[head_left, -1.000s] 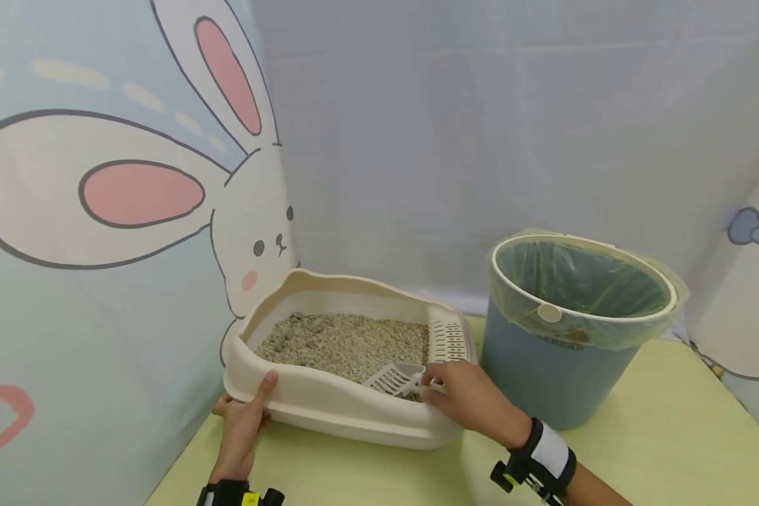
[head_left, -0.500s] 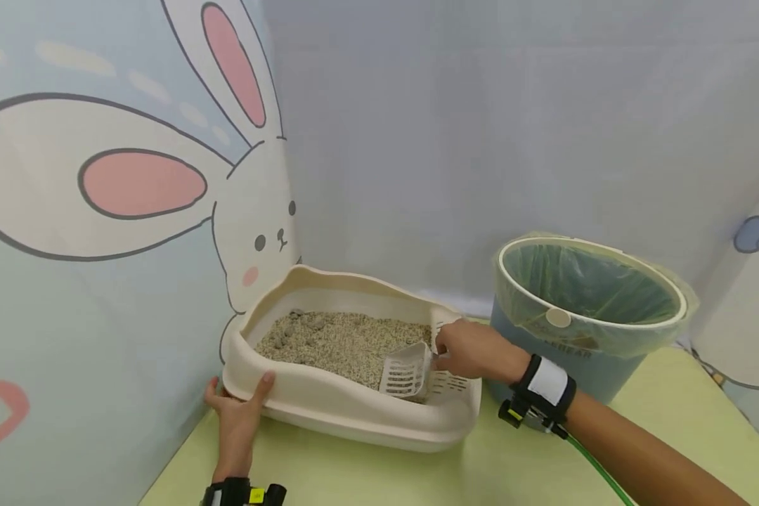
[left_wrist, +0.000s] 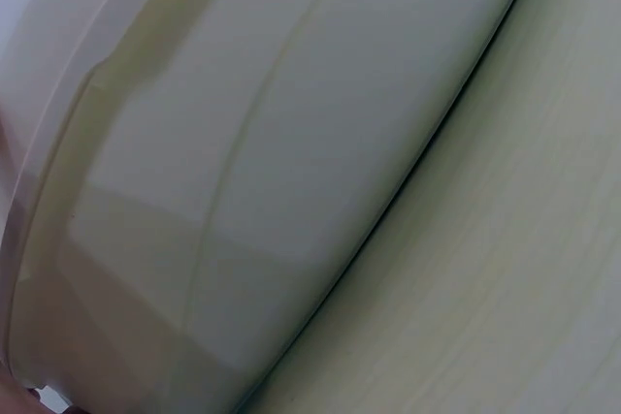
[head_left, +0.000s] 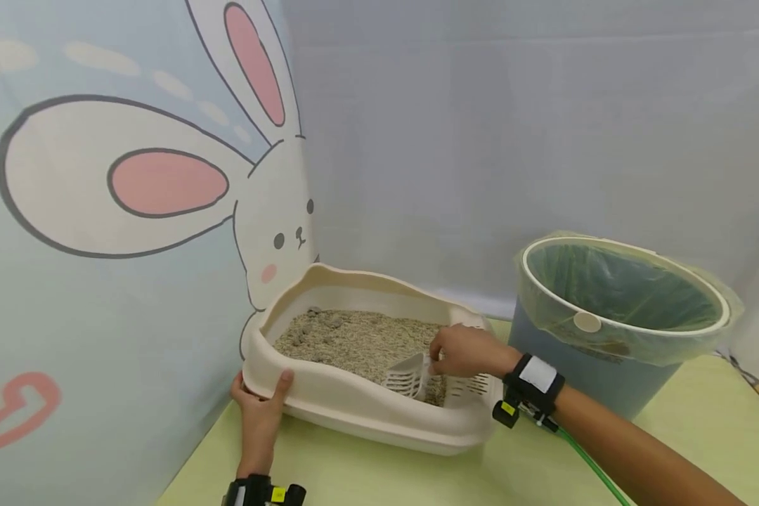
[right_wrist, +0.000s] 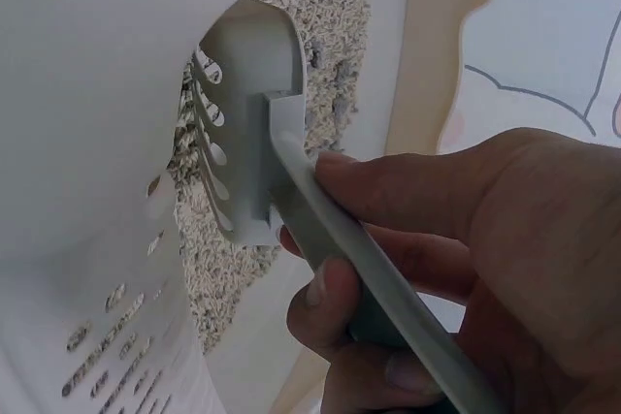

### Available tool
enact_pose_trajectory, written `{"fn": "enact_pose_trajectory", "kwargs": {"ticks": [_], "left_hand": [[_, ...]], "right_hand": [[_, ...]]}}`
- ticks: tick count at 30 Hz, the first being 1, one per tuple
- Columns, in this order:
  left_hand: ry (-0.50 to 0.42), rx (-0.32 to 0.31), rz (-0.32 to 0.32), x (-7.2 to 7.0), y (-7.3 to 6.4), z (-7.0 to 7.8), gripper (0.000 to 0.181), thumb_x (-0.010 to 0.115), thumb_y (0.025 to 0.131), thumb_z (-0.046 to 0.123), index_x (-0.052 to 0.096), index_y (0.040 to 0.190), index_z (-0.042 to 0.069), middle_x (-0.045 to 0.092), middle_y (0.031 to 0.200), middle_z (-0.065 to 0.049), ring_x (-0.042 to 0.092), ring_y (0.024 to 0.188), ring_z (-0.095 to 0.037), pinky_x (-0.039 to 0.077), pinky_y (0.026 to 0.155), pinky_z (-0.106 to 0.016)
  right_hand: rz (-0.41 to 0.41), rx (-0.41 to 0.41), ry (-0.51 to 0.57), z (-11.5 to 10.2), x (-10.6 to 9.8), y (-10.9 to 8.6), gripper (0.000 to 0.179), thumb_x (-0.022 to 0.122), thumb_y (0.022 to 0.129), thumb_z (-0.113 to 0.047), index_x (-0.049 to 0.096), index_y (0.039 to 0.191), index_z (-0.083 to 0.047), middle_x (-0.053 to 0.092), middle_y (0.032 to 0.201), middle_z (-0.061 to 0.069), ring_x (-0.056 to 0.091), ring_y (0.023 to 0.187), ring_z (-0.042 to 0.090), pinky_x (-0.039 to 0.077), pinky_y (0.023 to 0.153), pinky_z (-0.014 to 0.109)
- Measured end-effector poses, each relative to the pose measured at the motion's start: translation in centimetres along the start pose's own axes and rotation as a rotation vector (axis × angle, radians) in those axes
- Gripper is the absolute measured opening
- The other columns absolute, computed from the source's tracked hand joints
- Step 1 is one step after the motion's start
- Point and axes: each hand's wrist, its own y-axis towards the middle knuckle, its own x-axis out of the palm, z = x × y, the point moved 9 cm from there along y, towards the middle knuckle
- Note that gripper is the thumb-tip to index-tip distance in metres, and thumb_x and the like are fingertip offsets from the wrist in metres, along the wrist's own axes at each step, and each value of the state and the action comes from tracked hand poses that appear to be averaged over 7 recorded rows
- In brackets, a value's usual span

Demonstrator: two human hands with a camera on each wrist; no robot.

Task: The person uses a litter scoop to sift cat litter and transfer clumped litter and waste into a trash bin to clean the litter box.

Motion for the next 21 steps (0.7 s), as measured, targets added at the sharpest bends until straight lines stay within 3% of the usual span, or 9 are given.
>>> {"fn": "enact_pose_trajectory", "kwargs": {"ticks": [6, 11, 13, 16, 18, 21], "left_hand": [[-0.008, 0.011, 0.010, -0.2, 0.4, -0.2, 0.118, 0.076, 0.096, 0.046, -0.015, 0.163, 0.012, 0.013, 0.170, -0.028, 0.034, 0.149, -0.041, 0.028, 0.126, -0.055], [-0.027, 0.027, -0.010, -0.2, 0.3, -0.5, 0.122, 0.075, 0.097, 0.043, -0.025, 0.164, 0.020, 0.009, 0.173, -0.027, 0.030, 0.154, -0.041, 0.024, 0.129, -0.056], [-0.030, 0.033, -0.024, -0.1, 0.2, -0.5, 0.120, 0.074, 0.099, 0.043, -0.025, 0.165, 0.023, 0.012, 0.173, -0.025, 0.030, 0.154, -0.039, 0.025, 0.129, -0.055], [-0.025, 0.034, -0.049, 0.1, 0.1, -0.5, 0.117, 0.072, 0.100, 0.045, -0.023, 0.166, 0.025, 0.016, 0.171, -0.022, 0.030, 0.152, -0.037, 0.025, 0.128, -0.055], [-0.020, 0.026, -0.060, 0.3, 0.0, -0.5, 0.117, 0.071, 0.100, 0.046, -0.023, 0.166, 0.025, 0.016, 0.171, -0.022, 0.030, 0.153, -0.037, 0.025, 0.128, -0.055], [-0.021, 0.017, -0.059, 0.4, 0.0, -0.5, 0.119, 0.071, 0.099, 0.048, -0.025, 0.165, 0.025, 0.013, 0.172, -0.023, 0.027, 0.154, -0.038, 0.023, 0.129, -0.057]], "right_hand": [[0.002, -0.056, 0.029, -1.5, 0.5, 1.6, 0.009, 0.079, 0.094, -0.026, 0.081, 0.094, -0.017, 0.077, 0.104, 0.000, 0.063, 0.076, 0.007, 0.053, 0.070, 0.030], [-0.017, -0.060, 0.050, -2.2, 1.2, 3.1, 0.011, 0.079, 0.094, -0.026, 0.082, 0.093, -0.015, 0.077, 0.097, -0.002, 0.061, 0.073, 0.006, 0.052, 0.069, 0.029], [-0.041, -0.067, 0.059, -2.4, 1.6, 3.6, 0.021, 0.077, 0.096, -0.026, 0.077, 0.079, -0.015, 0.067, 0.076, -0.007, 0.051, 0.061, 0.004, 0.045, 0.061, 0.026], [-0.068, -0.083, 0.070, -2.4, 2.0, 4.2, 0.048, 0.074, 0.099, -0.026, 0.054, 0.056, -0.020, 0.037, 0.055, -0.012, 0.029, 0.050, 0.004, 0.028, 0.053, 0.023], [-0.088, -0.096, 0.082, -2.3, 2.5, 4.6, 0.060, 0.072, 0.100, -0.025, 0.036, 0.053, -0.024, 0.019, 0.054, -0.011, 0.017, 0.049, 0.007, 0.020, 0.053, 0.025], [-0.095, -0.138, 0.081, -2.6, 2.5, 5.5, 0.063, 0.071, 0.101, -0.024, 0.031, 0.052, -0.026, 0.015, 0.053, -0.012, 0.014, 0.048, 0.006, 0.018, 0.053, 0.024]]}}
